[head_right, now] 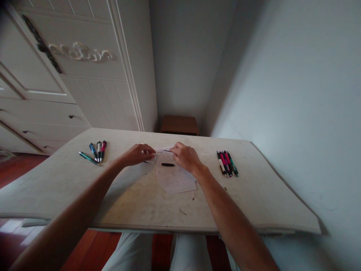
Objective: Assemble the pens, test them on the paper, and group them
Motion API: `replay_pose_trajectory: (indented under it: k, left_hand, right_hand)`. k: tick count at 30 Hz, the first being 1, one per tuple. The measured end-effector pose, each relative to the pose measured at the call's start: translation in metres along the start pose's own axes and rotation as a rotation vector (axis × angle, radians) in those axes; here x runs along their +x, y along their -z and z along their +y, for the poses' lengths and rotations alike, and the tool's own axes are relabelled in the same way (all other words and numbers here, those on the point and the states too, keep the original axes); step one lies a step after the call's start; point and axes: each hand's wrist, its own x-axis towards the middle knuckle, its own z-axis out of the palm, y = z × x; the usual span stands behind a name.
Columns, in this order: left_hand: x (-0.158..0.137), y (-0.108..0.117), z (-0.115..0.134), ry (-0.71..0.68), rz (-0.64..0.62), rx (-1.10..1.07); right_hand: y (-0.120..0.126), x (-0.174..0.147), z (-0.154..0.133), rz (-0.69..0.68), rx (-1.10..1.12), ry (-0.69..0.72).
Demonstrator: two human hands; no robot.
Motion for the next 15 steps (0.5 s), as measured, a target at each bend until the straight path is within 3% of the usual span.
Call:
replay_pose_trajectory:
  k: [4,15]
  left_hand:
    - [0.0009,-0.0033,0.0020,-0.043,-0.037,-0.006]
    - [0.0056,-0.0100,-0.0033,-0.079,0.022,0.052]
  right_hand:
    - [0.0023,0.0003,-0.0014,-0.003,0.022,-0.011]
    - [0.0020,0.0008,-0.0003,-0.011,0.034,-0.014]
